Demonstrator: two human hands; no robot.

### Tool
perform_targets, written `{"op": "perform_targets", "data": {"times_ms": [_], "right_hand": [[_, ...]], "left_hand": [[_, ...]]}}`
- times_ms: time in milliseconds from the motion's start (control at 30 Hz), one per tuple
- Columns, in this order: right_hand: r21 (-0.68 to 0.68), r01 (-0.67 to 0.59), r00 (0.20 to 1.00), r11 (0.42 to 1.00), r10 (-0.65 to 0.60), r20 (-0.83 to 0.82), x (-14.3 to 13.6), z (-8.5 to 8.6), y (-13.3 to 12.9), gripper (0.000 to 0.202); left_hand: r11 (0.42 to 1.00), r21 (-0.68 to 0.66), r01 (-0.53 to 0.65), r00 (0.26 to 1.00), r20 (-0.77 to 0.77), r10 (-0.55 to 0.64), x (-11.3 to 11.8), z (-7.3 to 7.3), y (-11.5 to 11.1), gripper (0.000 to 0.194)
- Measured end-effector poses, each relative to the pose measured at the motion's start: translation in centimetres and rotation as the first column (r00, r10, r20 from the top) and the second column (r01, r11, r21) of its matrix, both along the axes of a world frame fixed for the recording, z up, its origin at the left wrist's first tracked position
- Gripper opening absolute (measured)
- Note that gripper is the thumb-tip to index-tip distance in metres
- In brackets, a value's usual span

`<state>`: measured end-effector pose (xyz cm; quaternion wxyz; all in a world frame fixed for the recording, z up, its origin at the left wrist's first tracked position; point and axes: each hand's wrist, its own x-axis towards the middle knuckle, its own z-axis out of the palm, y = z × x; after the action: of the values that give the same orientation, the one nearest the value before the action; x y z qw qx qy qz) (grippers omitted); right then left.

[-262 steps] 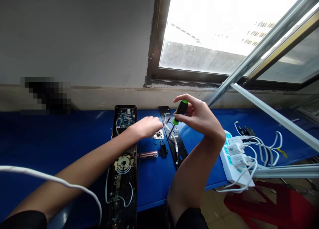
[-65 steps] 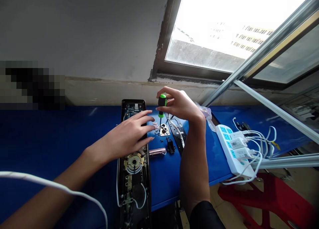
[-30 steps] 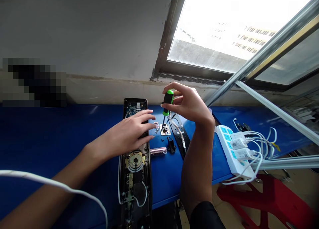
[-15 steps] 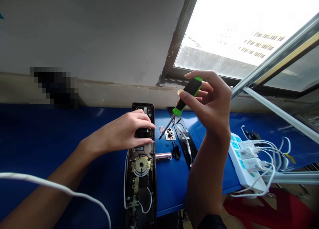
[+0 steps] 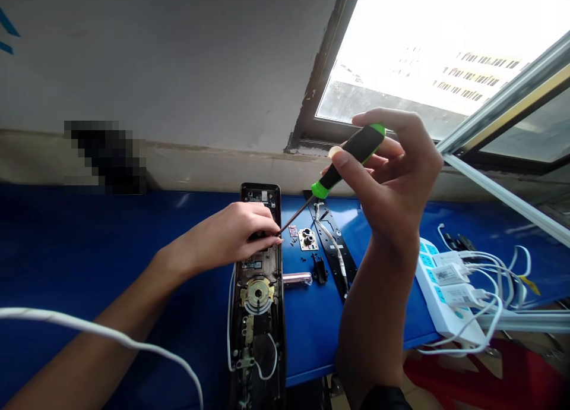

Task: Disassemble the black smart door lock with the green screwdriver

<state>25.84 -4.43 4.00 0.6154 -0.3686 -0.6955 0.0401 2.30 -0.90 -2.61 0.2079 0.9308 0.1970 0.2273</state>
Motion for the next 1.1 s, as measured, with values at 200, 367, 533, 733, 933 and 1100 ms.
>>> {"op": "perform_targets", "data": {"times_ms": [200, 367, 533, 733, 933, 1100], "right_hand": [[0.045, 0.026, 0.999, 0.999, -0.027, 0.03, 0.3, -0.1, 0.2, 0.028], [0.061, 0.07, 0.997, 0.996, -0.072, 0.029, 0.4, -0.1, 0.3, 0.028], [0.132, 0.087, 0.996, 0.987, -0.085, -0.02, 0.6, -0.1, 0.5, 0.032], [0.149, 0.122, 0.992, 0.981, -0.115, -0.058, 0.5, 0.0, 0.6, 0.033], [0.184, 0.169, 0.983, 0.968, -0.152, -0.106, 0.0, 0.1, 0.9, 0.03], [0.132, 0.2, 0.975, 0.971, -0.184, -0.124, -0.5, -0.4, 1.4, 0.028]], "left_hand": [[0.998, 0.042, 0.036, 0.999, -0.007, -0.036, -0.2, -0.6, 0.7, 0.017], [0.988, 0.147, 0.047, 0.995, 0.076, -0.058, 0.0, -1.0, 1.1, 0.019], [0.974, 0.224, 0.028, 0.984, 0.168, -0.066, 0.2, -0.9, 1.1, 0.016], [0.966, 0.256, -0.028, 0.966, 0.257, -0.04, 0.4, -1.0, 1.1, 0.011], [0.94, 0.317, -0.126, 0.934, 0.357, 0.005, 0.5, -1.5, 1.2, 0.009], [0.925, 0.35, -0.151, 0.956, 0.29, 0.047, 0.2, -1.7, 1.5, 0.013]]}}
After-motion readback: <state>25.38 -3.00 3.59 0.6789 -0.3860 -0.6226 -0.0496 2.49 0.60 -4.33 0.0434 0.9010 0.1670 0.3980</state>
